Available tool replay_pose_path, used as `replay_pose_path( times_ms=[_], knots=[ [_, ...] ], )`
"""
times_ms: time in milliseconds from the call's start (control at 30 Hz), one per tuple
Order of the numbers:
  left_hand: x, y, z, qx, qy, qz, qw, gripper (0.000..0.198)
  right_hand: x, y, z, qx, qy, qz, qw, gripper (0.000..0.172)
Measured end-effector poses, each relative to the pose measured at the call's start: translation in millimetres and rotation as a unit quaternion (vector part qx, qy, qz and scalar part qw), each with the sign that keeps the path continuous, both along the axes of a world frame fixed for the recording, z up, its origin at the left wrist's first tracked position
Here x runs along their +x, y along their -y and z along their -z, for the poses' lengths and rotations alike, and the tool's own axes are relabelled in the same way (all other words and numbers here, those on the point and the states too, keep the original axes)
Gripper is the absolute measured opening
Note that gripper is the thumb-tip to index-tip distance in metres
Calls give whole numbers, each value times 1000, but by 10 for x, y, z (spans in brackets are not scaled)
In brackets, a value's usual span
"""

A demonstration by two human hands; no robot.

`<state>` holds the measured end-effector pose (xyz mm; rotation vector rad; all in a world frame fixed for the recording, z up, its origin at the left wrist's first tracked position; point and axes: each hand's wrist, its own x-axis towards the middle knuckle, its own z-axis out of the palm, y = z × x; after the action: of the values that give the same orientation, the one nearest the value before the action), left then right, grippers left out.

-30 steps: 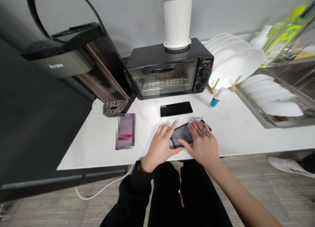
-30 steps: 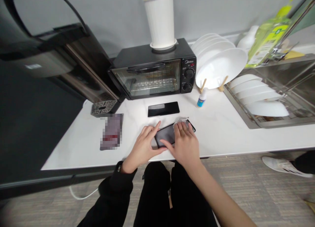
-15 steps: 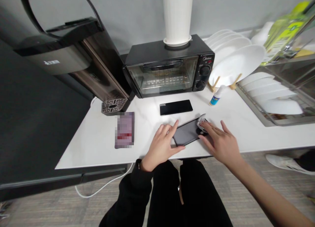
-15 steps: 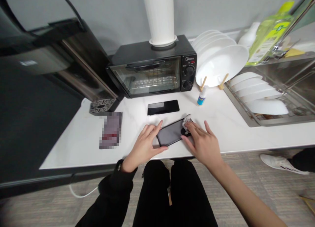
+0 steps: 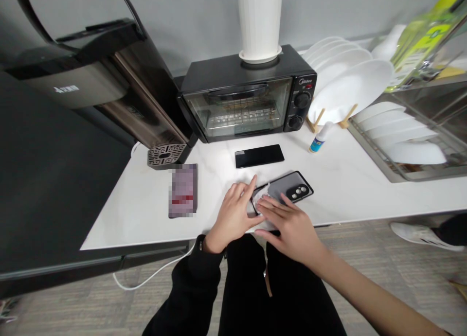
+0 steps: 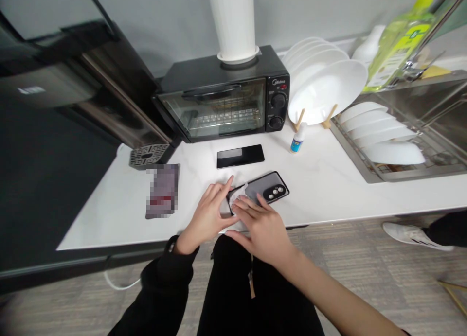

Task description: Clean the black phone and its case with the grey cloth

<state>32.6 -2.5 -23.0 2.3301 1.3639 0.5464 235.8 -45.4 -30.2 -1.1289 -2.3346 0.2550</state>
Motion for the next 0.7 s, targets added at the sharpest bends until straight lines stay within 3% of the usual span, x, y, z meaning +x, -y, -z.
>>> replay_pose_path(
  times_ms=[67,167,300,533,700],
  knots=[
    [15,9,-17,0,-2,-1,1000,110,266,-18,7,-2,14,2,1000,42],
    [40,4,-28,4,-11,-6,1000,107,630,-91,20,44,55,73,995,41],
    [73,-10,-42,9,-10,3,1000,108,777,-217,31,90,89,157,979,44],
    [53,-23,-52,15,16,0,1000,105,143,-357,43,95,48,194,975,70],
    [-14,-50,17,20,36,12,999,99,-272,-183,11,58,17,78,995,69]
  ],
)
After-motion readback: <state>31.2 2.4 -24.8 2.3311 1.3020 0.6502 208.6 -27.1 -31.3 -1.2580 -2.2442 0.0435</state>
